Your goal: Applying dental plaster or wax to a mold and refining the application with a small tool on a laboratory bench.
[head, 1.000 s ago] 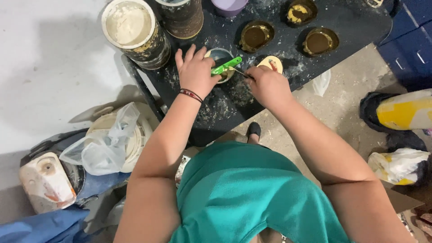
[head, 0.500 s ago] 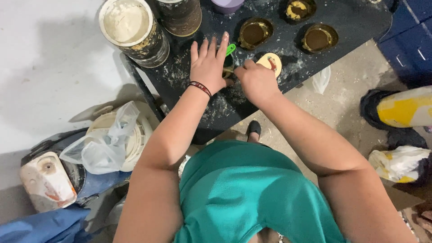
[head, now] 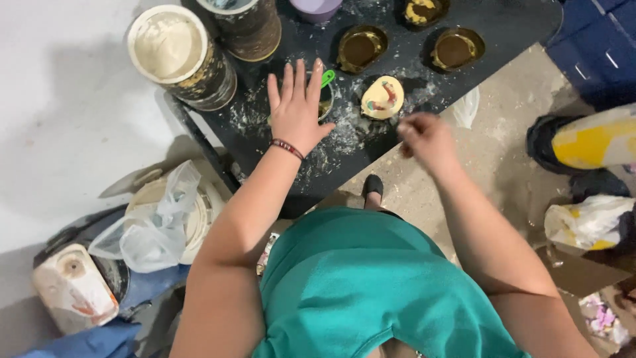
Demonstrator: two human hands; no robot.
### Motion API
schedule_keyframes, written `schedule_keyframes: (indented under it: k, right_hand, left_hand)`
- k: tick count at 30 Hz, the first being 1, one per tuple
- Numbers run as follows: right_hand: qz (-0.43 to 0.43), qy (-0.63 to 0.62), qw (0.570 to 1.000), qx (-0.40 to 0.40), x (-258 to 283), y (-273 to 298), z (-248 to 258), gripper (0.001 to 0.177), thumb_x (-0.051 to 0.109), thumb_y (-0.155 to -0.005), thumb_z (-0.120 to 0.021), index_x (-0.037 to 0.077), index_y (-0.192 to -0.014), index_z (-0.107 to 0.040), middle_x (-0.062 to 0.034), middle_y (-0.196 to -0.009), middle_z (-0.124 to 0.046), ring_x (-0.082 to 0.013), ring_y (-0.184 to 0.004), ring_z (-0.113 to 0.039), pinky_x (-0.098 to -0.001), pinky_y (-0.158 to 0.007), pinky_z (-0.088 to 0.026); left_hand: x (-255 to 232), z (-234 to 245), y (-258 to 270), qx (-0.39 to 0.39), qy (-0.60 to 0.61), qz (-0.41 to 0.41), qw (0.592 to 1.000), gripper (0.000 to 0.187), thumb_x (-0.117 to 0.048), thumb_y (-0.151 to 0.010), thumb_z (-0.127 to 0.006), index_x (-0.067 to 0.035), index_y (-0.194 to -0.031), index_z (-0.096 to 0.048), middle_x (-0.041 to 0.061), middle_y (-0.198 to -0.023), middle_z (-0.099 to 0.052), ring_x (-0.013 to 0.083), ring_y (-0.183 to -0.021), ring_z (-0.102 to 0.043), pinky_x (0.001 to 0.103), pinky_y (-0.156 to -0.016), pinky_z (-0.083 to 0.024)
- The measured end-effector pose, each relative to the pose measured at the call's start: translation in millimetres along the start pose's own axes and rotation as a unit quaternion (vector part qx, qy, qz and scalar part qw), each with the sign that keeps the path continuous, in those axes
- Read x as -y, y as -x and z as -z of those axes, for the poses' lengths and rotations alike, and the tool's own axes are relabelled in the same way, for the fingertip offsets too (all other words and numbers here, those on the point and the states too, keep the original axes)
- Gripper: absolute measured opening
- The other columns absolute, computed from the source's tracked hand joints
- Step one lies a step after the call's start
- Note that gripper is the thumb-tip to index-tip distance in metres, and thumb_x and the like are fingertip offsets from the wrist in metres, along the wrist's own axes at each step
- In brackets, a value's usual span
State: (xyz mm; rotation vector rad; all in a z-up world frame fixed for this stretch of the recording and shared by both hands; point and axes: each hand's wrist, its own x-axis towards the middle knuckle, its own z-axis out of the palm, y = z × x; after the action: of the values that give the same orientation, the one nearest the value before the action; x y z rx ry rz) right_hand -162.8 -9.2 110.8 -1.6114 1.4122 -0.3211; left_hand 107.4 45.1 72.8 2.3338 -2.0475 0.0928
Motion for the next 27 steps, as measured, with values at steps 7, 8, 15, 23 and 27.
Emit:
schedule_keyframes:
  k: [7,8,15,23,27]
  right_hand:
    - [-0.025,-0.262,0.964,0.024,-80.4,-23.3,-91.2,0.032,0.016,-0.107,-0.054,-0.009,-0.126,-0.061,-0.025,-0.078,-0.068,-0.0303,-0.054,-0.072,-0.04,-0.042,-0.063]
    - [-0.008,-0.272,0.962,0.02,-77.4,-26.8,-94.8,0.029,0.015,-0.108,-0.051,-0.009,-0.121,-0.06,-0.0238,-0.074,-0.067,-0.0295,-0.05,-0.07,-0.0391,-0.039,-0.061]
    - [0.018,-0.283,0.959,-0.017,-57.1,-32.3,-108.6,0.024,0.009,-0.106,-0.049,-0.01,-0.121,-0.051,-0.0229,-0.072,-0.065,-0.028,-0.045,-0.067,-0.0362,-0.033,-0.058]
    - [0.028,-0.284,0.958,-0.018,-56.4,-26.3,-99.2,0.021,0.008,-0.108,-0.046,-0.009,-0.121,-0.047,-0.0239,-0.073,-0.062,-0.0297,-0.045,-0.067,-0.0376,-0.033,-0.058]
    - [0.017,-0.273,0.962,-0.019,-60.0,-23.9,-96.1,0.02,0.009,-0.108,-0.047,-0.006,-0.122,-0.048,-0.0232,-0.074,-0.062,-0.0296,-0.047,-0.067,-0.0379,-0.034,-0.059]
  left_hand:
    - [-23.5,7.1,45.1,-0.052,0.198,-0.031,0.978,0.112,-0.035,-0.086,-0.091,-0.012,-0.169,-0.018,0.025,-0.169,-0.033,0.0461,-0.159,-0.014,0.071,-0.117,0.016]
    - [-26.0,5.0,49.9,-0.065,0.208,-0.031,0.975,0.11,-0.036,-0.087,-0.091,-0.013,-0.168,-0.021,0.023,-0.168,-0.035,0.0441,-0.159,-0.015,0.069,-0.116,0.019]
    - [-33.9,8.0,60.9,-0.109,0.25,-0.055,0.96,0.098,-0.035,-0.089,-0.089,-0.012,-0.165,-0.031,0.02,-0.163,-0.046,0.0413,-0.159,-0.018,0.068,-0.115,0.022]
    - [-38.1,15.5,61.3,-0.124,0.266,-0.064,0.954,0.094,-0.035,-0.087,-0.089,-0.012,-0.162,-0.038,0.018,-0.156,-0.055,0.0399,-0.158,-0.024,0.068,-0.116,0.021]
    - [-39.4,19.1,61.1,-0.138,0.268,-0.074,0.95,0.094,-0.035,-0.085,-0.09,-0.011,-0.161,-0.04,0.018,-0.153,-0.059,0.0412,-0.157,-0.028,0.068,-0.116,0.02]
